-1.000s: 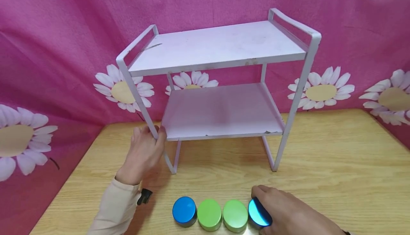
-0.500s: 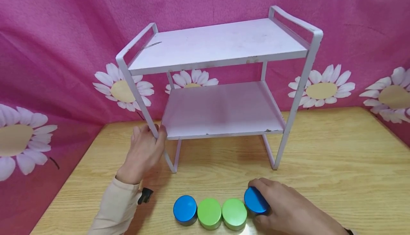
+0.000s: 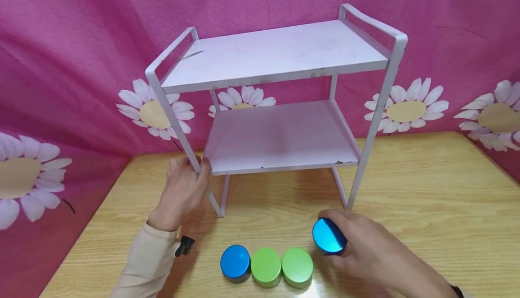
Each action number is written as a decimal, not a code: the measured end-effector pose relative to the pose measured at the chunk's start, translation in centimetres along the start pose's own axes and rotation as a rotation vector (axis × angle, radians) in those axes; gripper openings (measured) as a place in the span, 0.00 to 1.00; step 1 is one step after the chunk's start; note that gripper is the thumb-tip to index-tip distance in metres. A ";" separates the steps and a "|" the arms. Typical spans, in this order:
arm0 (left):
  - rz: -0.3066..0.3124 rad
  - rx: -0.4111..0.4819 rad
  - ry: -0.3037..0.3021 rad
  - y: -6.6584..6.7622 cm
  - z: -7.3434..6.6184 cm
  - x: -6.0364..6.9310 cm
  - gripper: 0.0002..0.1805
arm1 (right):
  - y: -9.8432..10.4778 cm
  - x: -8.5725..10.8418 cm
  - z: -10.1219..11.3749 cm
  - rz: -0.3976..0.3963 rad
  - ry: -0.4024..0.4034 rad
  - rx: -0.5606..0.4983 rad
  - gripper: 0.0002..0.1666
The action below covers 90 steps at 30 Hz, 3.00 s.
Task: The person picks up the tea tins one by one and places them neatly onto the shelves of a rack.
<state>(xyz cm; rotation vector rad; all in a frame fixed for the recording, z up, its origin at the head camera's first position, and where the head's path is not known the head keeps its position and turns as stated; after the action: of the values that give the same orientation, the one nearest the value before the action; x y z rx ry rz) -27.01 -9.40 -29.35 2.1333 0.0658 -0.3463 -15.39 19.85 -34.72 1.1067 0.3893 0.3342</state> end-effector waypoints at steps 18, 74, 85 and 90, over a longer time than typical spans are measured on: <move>-0.052 0.003 0.017 0.2 0.0 0.1 0.21 | 4.8 -1.1 3.7 -0.205 -0.136 -0.027 0.41; -0.048 -0.030 0.014 0.1 0.0 0.0 0.20 | 5.5 -10.2 10.6 -0.371 -0.139 -0.187 0.34; -0.033 0.006 0.057 -0.6 0.3 0.5 0.21 | 5.2 -10.7 10.6 -0.390 -0.121 -0.192 0.31; -0.029 0.011 0.061 -0.7 0.3 0.6 0.21 | 5.1 -11.2 10.7 -0.406 -0.121 -0.163 0.31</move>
<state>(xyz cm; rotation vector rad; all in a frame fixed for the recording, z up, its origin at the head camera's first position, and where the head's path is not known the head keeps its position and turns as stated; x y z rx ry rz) -26.66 -9.29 -30.26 2.1551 0.1305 -0.2998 -20.65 8.40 -24.39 0.8597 0.4595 -0.0593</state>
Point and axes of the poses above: each hand's wrist, its own x-axis away from the middle knuckle, its own y-axis out of the back of the hand, z = x × y, the point moved 7 cm from there along -x, towards the middle knuckle, and after that the axes turned 3 degrees about x, right-handed, at the moved point
